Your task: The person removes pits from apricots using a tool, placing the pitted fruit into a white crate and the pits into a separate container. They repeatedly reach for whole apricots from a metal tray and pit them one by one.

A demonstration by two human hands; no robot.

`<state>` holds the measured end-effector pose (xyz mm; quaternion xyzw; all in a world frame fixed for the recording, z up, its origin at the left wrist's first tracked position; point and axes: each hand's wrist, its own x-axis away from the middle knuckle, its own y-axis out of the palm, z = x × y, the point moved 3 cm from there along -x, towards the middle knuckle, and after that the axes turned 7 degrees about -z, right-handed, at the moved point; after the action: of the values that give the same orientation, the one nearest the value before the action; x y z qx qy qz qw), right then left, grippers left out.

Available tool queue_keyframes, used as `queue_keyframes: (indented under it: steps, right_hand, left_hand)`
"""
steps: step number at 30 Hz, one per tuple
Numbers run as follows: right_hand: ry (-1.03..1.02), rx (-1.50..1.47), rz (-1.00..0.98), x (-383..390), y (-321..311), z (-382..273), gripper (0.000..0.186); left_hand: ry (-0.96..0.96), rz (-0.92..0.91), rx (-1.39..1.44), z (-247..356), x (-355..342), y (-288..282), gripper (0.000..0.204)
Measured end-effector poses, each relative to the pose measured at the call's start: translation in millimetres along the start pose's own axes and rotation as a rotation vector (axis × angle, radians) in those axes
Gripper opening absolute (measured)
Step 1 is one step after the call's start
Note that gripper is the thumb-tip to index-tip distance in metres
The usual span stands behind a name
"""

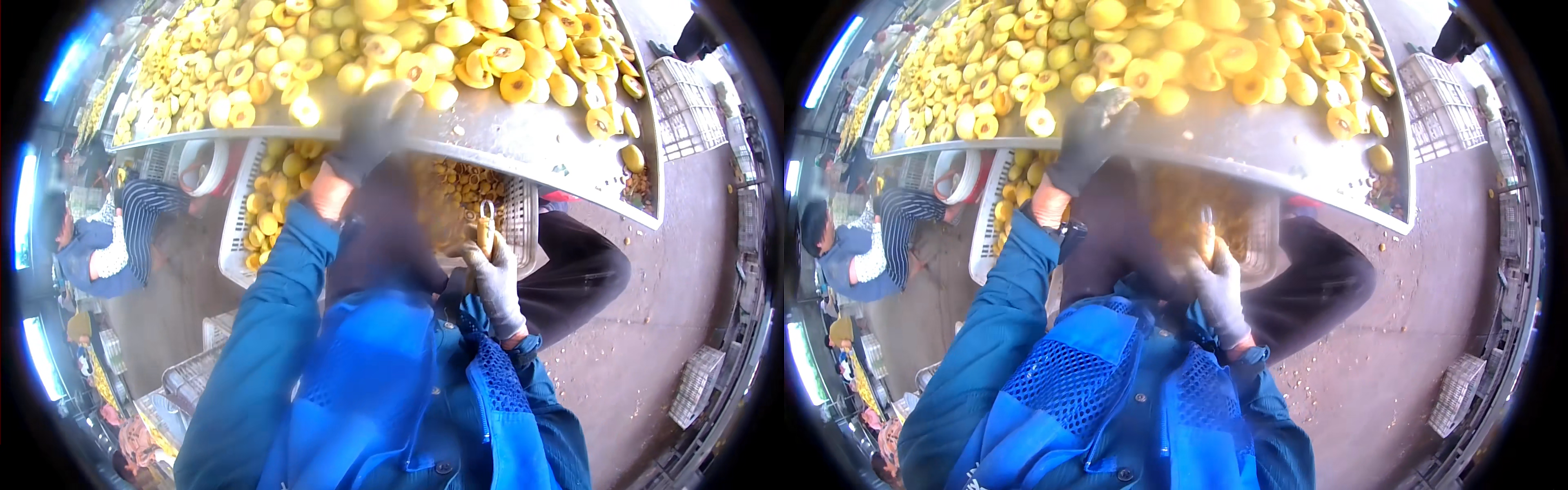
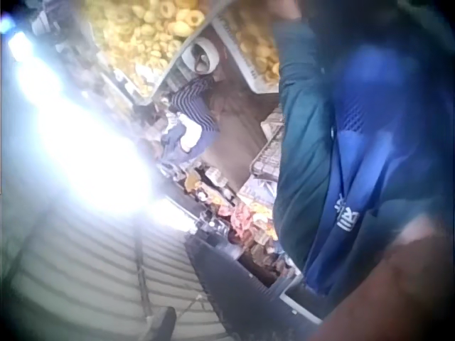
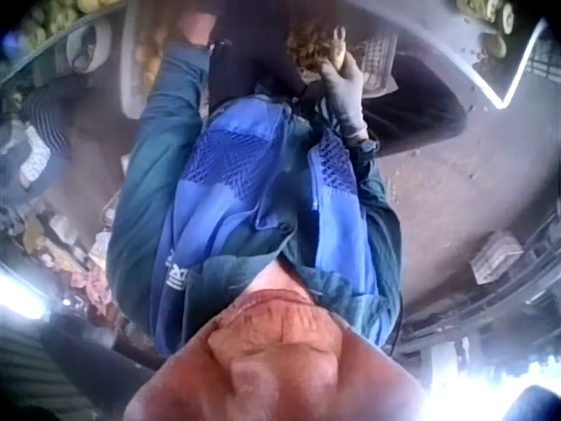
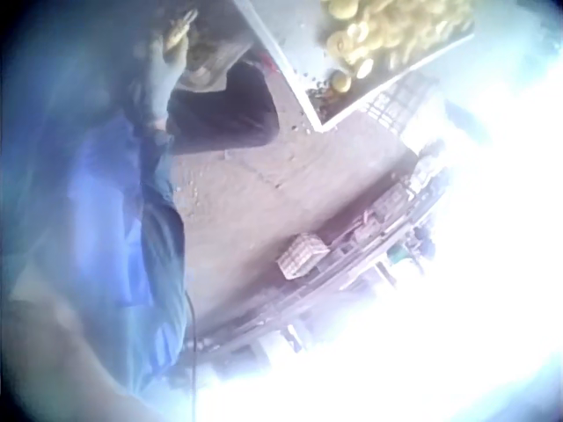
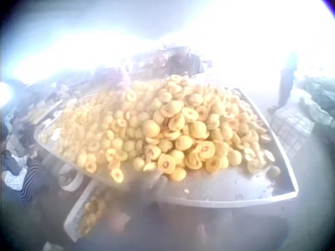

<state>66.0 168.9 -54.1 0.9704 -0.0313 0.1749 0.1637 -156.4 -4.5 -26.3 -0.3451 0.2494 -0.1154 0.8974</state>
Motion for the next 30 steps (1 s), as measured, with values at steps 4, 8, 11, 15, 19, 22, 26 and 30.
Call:
queue_keyframes:
  steps: [4, 8, 11, 15, 19, 22, 26, 30]
  right_hand:
    - [0.018, -0.035, 0.034, 0.4, -6.0, -2.7, 0.021]
    - [0.125, -0.065, 0.048, -0.5, -14.1, -13.1, 0.025]
    - [0.073, -0.055, 0.085, -4.7, -23.9, -7.3, 0.028]
    - [0.071, 0.008, 0.067, -18.8, -32.7, -1.4, 0.028]
    - [-0.002, -0.033, 0.091, -34.8, -27.2, -48.1, 0.034]
    - [-0.162, -0.034, 0.218, -48.1, -11.9, -69.6, 0.035]
    - [-0.322, 0.2, 0.14, -43.2, -3.4, -86.9, 0.031]
    - [-0.403, 0.481, -0.032, -36.6, -5.0, -98.0, 0.031]
  left_hand:
    - [0.277, 0.156, -0.381, -6.7, -48.5, 2.0, 0.044]
    - [0.217, -0.243, -0.484, -47.0, -85.9, 19.8, 0.06]
    - [0.169, -0.321, -0.326, -39.9, -93.8, 24.2, 0.058]
    - [-0.245, -0.591, -0.094, -47.2, -87.7, 27.5, 0.037]
    - [-0.38, -0.319, 0.55, 1.5, -51.4, 18.9, 0.044]
    - [-0.389, -0.356, 0.634, 64.5, -16.6, 16.7, 0.041]
    - [0.083, -0.541, 0.456, 36.3, 42.3, 17.5, 0.05]
    - [0.434, -0.256, -0.063, 73.6, 57.9, 14.9, 0.057]
